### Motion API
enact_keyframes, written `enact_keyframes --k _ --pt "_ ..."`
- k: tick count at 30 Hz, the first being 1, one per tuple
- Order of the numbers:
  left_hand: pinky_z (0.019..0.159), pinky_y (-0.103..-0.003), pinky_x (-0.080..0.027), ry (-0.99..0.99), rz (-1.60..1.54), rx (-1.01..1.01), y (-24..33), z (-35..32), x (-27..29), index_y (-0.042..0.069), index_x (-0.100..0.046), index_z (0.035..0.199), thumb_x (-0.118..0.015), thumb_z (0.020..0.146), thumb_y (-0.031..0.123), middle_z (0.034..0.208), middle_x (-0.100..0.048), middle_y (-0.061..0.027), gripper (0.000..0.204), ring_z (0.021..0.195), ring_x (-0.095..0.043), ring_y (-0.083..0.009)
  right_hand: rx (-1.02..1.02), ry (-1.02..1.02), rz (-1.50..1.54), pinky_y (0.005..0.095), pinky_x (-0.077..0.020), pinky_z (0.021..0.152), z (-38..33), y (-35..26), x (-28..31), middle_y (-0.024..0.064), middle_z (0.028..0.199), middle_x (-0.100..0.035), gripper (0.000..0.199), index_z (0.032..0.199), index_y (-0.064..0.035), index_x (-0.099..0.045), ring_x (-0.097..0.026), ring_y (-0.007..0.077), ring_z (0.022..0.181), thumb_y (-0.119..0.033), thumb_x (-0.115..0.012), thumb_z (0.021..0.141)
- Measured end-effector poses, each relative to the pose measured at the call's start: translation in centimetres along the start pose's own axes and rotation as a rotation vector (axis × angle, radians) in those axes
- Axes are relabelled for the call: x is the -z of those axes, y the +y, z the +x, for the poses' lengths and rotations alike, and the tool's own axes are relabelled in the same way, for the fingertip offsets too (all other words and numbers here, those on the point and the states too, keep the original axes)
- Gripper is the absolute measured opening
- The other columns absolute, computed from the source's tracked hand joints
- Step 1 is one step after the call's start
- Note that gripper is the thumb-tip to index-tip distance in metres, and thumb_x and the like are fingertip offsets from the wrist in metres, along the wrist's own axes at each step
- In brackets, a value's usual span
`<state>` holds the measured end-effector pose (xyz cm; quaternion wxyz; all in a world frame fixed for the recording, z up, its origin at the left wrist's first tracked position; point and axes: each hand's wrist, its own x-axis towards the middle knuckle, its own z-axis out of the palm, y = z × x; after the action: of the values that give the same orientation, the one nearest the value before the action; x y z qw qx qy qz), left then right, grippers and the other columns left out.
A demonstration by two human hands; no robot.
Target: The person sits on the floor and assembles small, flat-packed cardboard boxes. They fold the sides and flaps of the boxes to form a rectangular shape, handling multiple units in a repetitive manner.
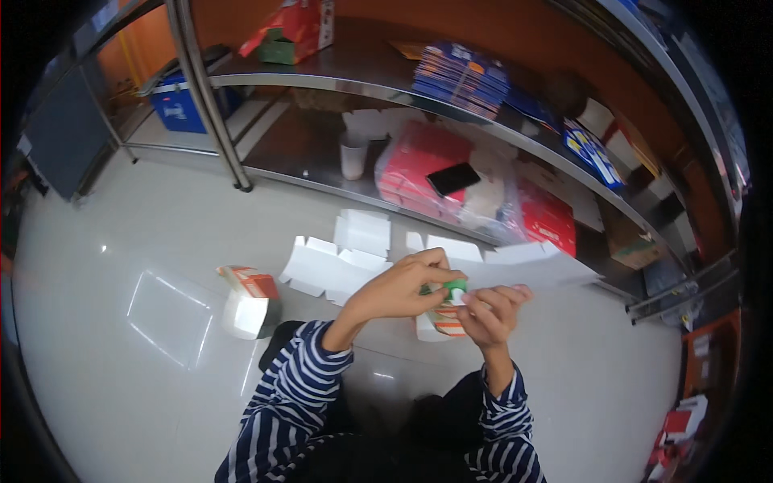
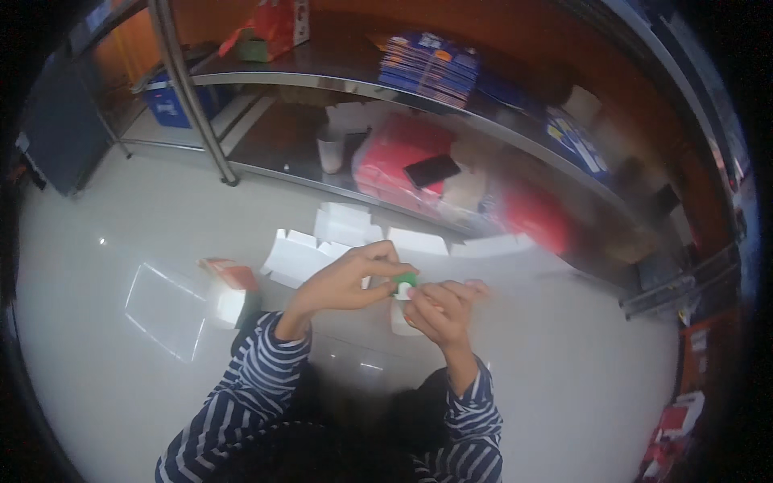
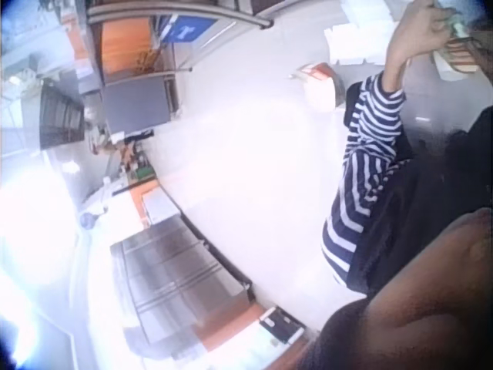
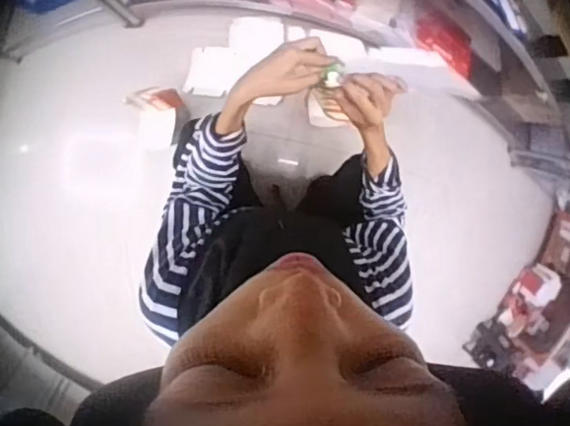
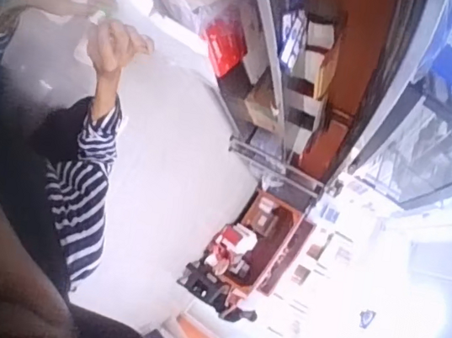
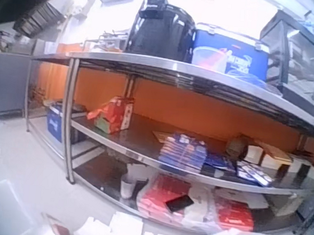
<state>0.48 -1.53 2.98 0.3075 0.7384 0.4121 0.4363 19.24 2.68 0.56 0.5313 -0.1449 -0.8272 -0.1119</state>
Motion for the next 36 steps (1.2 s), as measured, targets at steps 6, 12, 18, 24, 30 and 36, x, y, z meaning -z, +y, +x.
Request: enact_keyframes --k 6,12,18,24,30,36 --pt "0.075 -0.035 -0.039 -0.054 0.030 0.020 0.5 0.2 0.0 0.000 -0.062 0.102 -0.055 0.074 0.005 0.083 -0.049 -0.0131 0.029 0.080 -0.050 -0.0268 -0.012 -0.056 0.000 0.0387 -0.0310 0.074 -0.6 0.4 -0.1 -0.0010 0.078 -0.056 0.030 0.080 -0.0131 -0.062 -0.048 0.0180 0.073 -0.002 -0.069 0.053" --pt "0.074 -0.034 -0.038 -0.086 0.123 0.007 0.1 0.0 0.0 0.000 -0.062 0.099 -0.058 0.068 0.006 0.082 -0.047 -0.0124 0.032 0.081 -0.049 -0.0271 -0.029 -0.084 0.071 0.0372 -0.0314 0.069 -0.7 0.3 -0.8 -0.0005 0.079 -0.056 0.028 0.079 -0.0098 -0.063 -0.048 0.0185 0.071 -0.005 -0.070 0.052" --pt "0.074 -0.034 -0.038 -0.094 0.219 -0.016 -0.2 -0.2 -0.2 0.001 -0.062 0.097 -0.062 0.065 0.007 0.082 -0.047 -0.0118 0.033 0.084 -0.048 -0.0271 -0.205 -0.207 0.204 0.0319 -0.0348 0.064 0.0 0.1 -1.0 0.0020 0.077 -0.055 0.021 0.077 -0.0058 -0.063 -0.050 0.0195 0.069 -0.002 -0.070 0.057" --pt "0.075 -0.035 -0.037 -0.068 0.307 -0.017 -2.6 -0.2 -1.7 0.001 -0.060 0.088 -0.066 0.063 0.001 0.086 -0.046 -0.0099 0.025 0.088 -0.048 -0.0271 -0.565 -0.331 0.426 0.0289 -0.0431 0.056 -0.4 -0.9 -1.7 0.0066 0.080 -0.057 0.012 0.076 -0.0006 -0.062 -0.055 0.0194 0.067 0.000 -0.068 0.066" --pt "0.080 -0.039 -0.039 0.073 0.280 0.039 -1.4 0.5 -1.5 0.003 -0.056 0.095 -0.069 0.063 0.003 0.095 -0.046 -0.0099 0.035 0.089 -0.048 -0.0278 -0.693 -0.338 0.549 0.0281 -0.0505 0.064 0.3 -0.6 -2.0 0.0108 0.088 -0.063 0.005 0.075 0.0023 -0.060 -0.063 0.0197 0.074 0.002 -0.064 0.072" --pt "0.091 -0.039 -0.037 0.063 0.397 -0.040 -0.8 0.1 1.8 0.005 -0.057 0.090 -0.074 0.060 0.010 0.097 -0.051 -0.0084 0.035 0.098 -0.048 -0.0275 -0.642 -0.295 0.542 0.0267 -0.0514 0.062 -0.4 0.0 -1.5 0.0124 0.087 -0.065 0.005 0.077 0.0019 -0.063 -0.063 0.0178 0.071 0.001 -0.065 0.072"
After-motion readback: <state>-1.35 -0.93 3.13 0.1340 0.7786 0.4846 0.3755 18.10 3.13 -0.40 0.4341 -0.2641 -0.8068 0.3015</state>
